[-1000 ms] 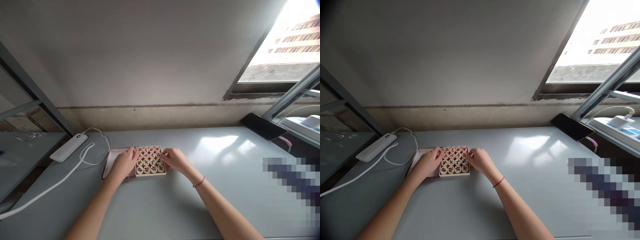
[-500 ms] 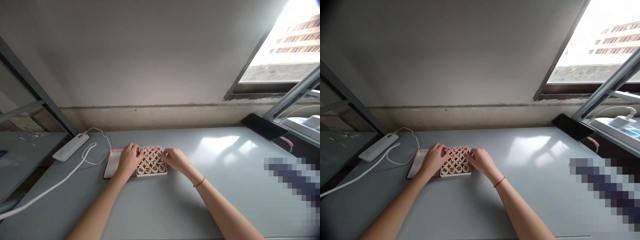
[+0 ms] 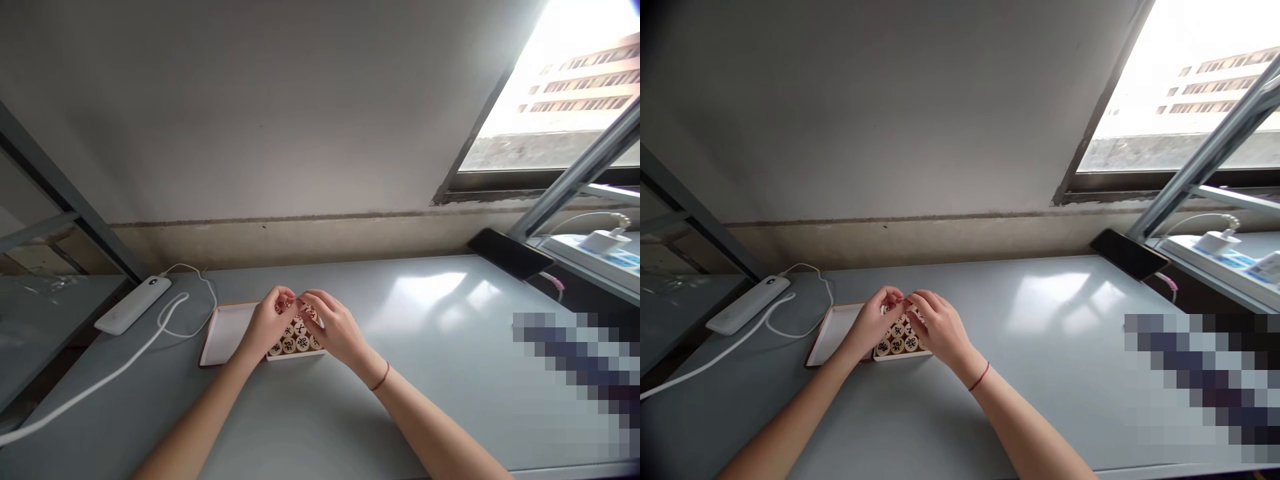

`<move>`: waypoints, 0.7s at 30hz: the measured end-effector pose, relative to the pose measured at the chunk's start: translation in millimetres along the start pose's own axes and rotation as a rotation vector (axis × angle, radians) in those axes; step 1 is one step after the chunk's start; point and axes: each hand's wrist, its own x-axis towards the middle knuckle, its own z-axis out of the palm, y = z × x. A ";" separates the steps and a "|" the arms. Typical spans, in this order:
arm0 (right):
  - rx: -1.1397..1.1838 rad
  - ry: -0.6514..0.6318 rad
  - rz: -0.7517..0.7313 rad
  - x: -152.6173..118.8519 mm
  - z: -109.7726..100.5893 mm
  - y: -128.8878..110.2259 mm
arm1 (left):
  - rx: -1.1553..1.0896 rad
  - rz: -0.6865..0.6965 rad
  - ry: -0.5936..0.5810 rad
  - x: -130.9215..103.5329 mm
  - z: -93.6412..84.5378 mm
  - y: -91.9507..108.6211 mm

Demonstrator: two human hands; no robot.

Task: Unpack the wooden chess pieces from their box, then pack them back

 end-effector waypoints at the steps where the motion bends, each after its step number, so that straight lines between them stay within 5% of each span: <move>1: 0.002 0.023 -0.008 0.3 -0.5 1.2 | -0.029 0.001 -0.025 1.8 2.4 2.0; 5: -0.002 0.065 0.015 3.1 -5.9 15.3 | 0.081 0.035 -0.027 8.6 0.8 6.2; 9: -0.120 0.091 0.190 1.7 -9.6 45.3 | 0.677 0.044 0.129 9.1 -17.8 -0.8; 12: -0.259 -0.013 0.371 -4.0 -7.2 68.9 | 0.939 0.006 0.129 4.8 -27.0 -9.7; 15: -0.345 -0.129 0.483 -8.9 -3.0 81.7 | 1.009 0.001 0.099 -0.1 -23.8 -13.1; 21: -0.358 -0.135 0.505 -10.4 0.1 81.5 | 1.077 -0.010 0.075 -5.7 -2.9 -12.3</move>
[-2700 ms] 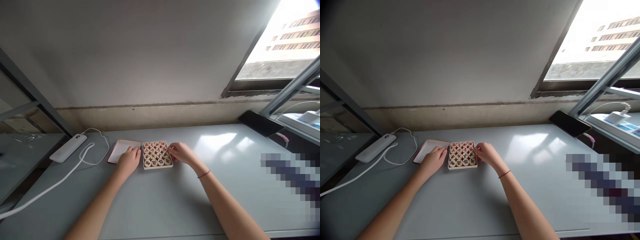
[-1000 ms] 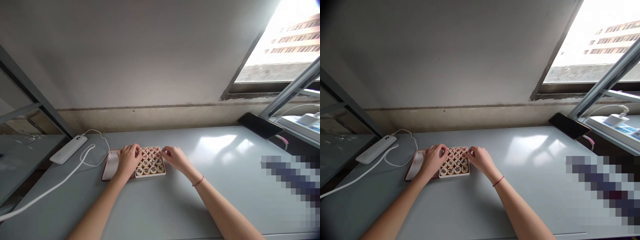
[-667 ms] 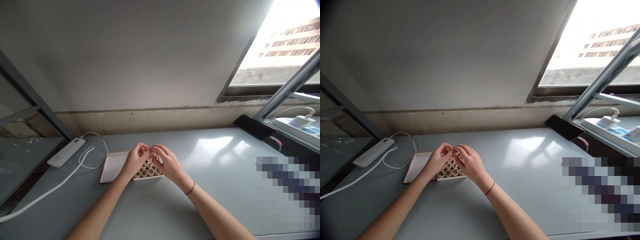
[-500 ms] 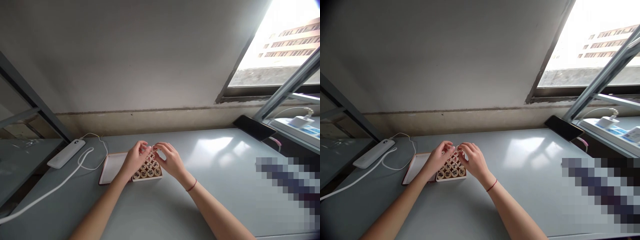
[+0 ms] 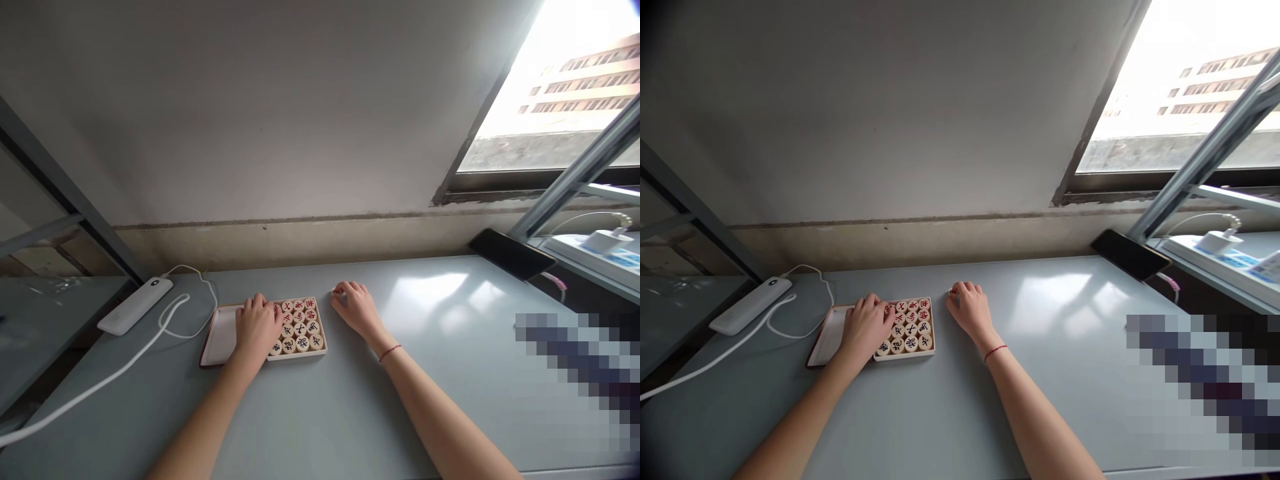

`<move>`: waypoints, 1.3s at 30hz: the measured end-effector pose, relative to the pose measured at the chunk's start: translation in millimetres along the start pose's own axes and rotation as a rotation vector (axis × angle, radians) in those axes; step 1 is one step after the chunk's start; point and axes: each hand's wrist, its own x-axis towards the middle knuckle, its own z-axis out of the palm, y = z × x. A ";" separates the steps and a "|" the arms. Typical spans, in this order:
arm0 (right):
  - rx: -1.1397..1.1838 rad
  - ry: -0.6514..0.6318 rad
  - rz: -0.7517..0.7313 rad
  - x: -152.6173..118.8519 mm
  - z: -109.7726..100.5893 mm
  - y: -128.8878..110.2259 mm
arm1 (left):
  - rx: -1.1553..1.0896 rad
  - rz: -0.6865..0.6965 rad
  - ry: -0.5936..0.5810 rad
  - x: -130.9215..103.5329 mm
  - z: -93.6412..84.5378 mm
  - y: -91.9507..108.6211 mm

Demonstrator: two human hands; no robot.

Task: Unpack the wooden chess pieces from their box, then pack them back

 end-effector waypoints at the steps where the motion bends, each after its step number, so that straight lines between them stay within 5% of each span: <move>1: -0.001 -0.002 0.002 -0.3 -0.3 -0.7 | 0.003 -0.003 -0.001 -0.5 1.5 1.6; 13: 0.060 0.014 0.015 -0.1 3.3 2.1 | -0.124 -0.001 0.020 3.2 6.7 -1.7; 17: 0.127 0.153 -0.025 -2.7 -2.9 -6.2 | -0.203 0.022 0.050 5.3 8.1 -6.4; 22: 0.296 0.310 -0.393 -17.4 -14.5 -45.2 | -0.715 0.158 0.171 2.6 1.4 2.3; 26: 0.384 0.360 -0.605 -28.0 -13.8 -69.4 | -1.210 0.087 0.033 -3.4 2.1 17.4; 29: 0.390 0.368 -0.535 -24.6 -11.7 -63.0 | -1.275 0.000 0.024 -4.7 3.8 21.1; 32: 0.344 0.353 -0.306 -13.7 -9.0 -39.3 | -1.198 -0.048 0.033 -3.6 2.9 18.1; 39: 0.276 0.178 0.007 0.9 6.2 5.9 | -0.756 0.062 0.129 4.6 5.9 -0.9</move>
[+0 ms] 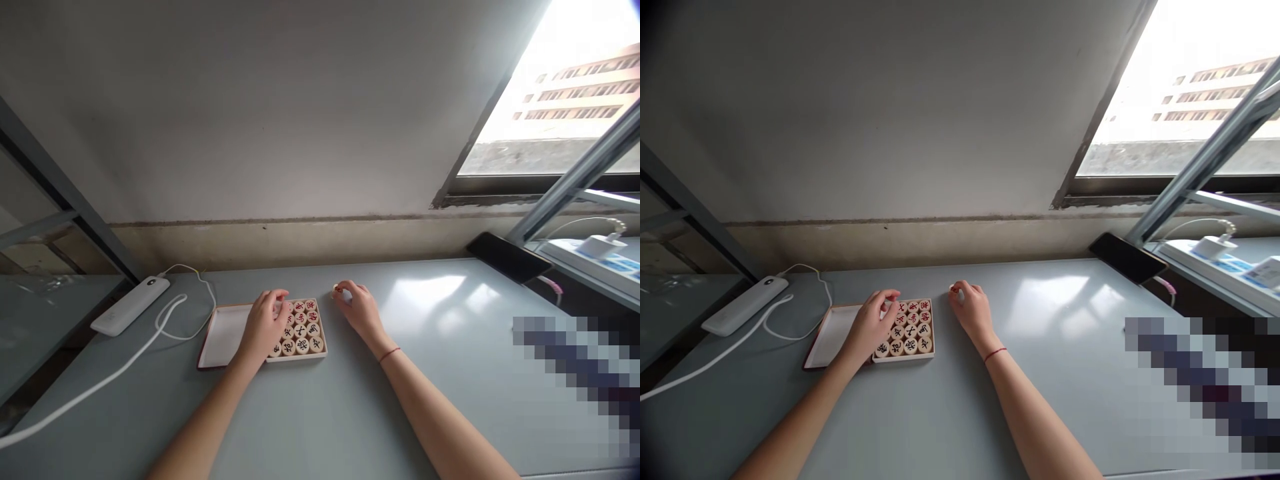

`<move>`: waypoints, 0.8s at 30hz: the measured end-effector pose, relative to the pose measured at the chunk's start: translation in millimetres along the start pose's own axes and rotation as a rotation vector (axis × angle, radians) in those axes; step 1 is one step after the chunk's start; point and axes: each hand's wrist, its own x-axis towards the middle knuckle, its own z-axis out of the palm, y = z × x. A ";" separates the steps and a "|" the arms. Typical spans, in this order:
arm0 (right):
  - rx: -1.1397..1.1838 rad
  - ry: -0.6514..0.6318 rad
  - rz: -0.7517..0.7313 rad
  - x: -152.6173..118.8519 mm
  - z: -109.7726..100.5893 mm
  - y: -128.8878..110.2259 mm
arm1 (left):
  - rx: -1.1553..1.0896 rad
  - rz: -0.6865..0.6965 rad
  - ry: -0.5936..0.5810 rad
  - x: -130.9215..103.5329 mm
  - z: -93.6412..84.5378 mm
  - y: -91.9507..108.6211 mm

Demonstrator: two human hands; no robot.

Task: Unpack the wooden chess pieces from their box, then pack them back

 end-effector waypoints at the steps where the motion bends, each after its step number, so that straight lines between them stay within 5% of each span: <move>1: -0.016 -0.033 0.005 0.0 1.5 2.2 | 0.084 0.027 0.006 1.3 -0.9 -4.4; 7: -0.100 -0.046 -0.056 -0.6 7.2 7.0 | 0.410 -0.077 -0.038 6.2 -3.2 -27.0; 24: -0.001 -0.043 0.059 10.7 18.2 8.6 | 0.382 -0.109 -0.085 9.7 -1.1 -31.8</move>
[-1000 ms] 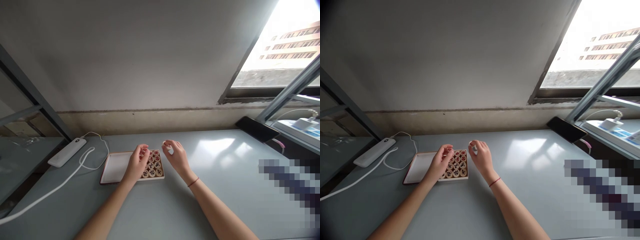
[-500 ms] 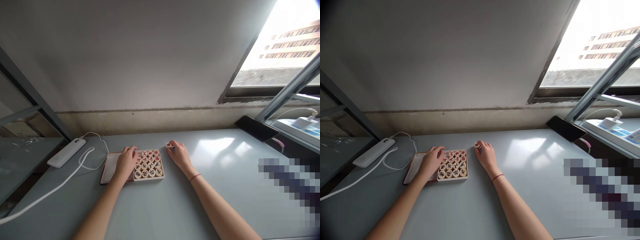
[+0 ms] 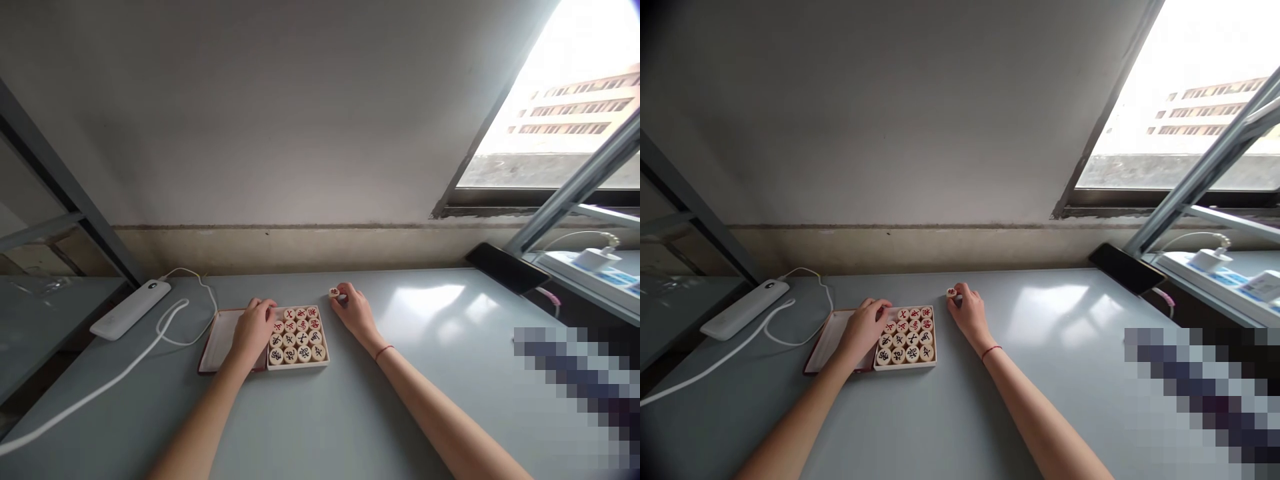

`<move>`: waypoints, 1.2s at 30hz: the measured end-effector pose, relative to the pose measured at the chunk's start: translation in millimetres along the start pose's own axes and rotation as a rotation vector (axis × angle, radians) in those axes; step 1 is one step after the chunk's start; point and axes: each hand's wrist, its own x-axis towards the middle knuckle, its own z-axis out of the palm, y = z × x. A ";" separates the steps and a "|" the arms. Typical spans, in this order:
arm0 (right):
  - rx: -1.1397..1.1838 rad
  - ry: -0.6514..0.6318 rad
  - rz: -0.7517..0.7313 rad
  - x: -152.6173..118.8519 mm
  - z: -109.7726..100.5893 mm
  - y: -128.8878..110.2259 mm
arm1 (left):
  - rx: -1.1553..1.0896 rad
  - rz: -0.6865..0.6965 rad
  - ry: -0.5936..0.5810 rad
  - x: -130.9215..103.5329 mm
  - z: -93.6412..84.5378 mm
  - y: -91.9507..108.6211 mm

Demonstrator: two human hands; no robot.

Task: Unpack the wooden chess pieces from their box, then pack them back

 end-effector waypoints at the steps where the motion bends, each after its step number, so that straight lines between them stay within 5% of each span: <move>1: -0.001 0.012 -0.011 0.3 0.2 0.5 | 0.033 0.006 0.015 -0.7 -1.3 1.5; 6: -0.025 0.179 -0.130 -9.3 -4.5 -12.3 | 0.247 0.094 0.127 -4.5 -6.7 11.1; 14: 0.096 -0.096 -0.145 -31.4 -2.0 -51.3 | 0.222 0.081 0.065 -15.6 3.8 29.1; 25: 0.149 -0.060 -0.143 -30.7 -5.2 -51.4 | 0.084 0.104 0.102 -17.4 5.4 34.4; 31: 0.222 0.035 -0.522 -40.7 -15.1 -69.1 | -0.298 0.174 0.170 -24.5 -11.4 50.0; 36: 0.234 0.062 -0.558 -38.2 -21.1 -69.1 | -0.626 0.083 0.051 -29.5 -11.5 55.3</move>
